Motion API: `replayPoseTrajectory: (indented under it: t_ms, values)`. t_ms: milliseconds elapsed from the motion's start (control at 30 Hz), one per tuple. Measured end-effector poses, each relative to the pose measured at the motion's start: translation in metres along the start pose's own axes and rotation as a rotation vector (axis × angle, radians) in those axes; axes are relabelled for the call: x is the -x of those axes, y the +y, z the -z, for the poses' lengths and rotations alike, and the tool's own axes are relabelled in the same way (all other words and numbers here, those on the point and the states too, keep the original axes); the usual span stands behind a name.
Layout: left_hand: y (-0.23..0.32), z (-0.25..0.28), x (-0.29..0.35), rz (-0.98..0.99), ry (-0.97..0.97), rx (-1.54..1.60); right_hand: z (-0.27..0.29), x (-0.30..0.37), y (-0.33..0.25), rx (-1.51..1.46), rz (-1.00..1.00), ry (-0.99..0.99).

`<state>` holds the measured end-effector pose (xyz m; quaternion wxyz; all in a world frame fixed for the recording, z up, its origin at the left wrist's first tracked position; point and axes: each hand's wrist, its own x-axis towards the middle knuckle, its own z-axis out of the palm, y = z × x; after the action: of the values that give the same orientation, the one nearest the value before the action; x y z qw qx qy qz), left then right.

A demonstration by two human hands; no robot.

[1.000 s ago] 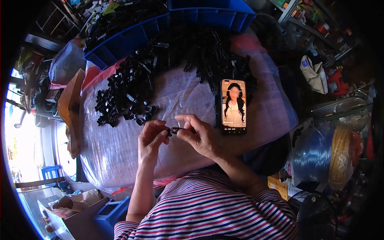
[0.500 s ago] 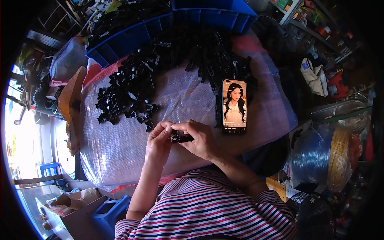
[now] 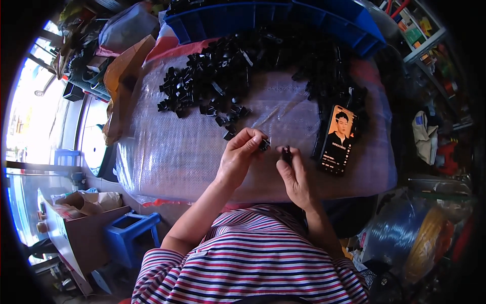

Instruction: Assembling small black plastic components by hand at a workstation.

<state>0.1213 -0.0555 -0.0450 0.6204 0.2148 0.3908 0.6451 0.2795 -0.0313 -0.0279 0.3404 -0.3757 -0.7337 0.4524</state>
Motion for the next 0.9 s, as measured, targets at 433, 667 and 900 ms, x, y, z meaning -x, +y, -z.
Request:
replayPoseTrajectory:
  t_ms: [433, 667, 900]
  values:
    - [0.008, -0.005, 0.006, -0.139, -0.002, -0.278, 0.003, 0.000, -0.004, 0.042, -0.031, -0.060]
    - [0.007, -0.008, 0.007, -0.197, 0.013, -0.335, 0.006, 0.000, -0.003, -0.001, -0.039, -0.077]
    - [0.008, -0.011, 0.006, -0.184, 0.036, -0.324, 0.009, -0.001, -0.005, -0.028, -0.078, -0.100]
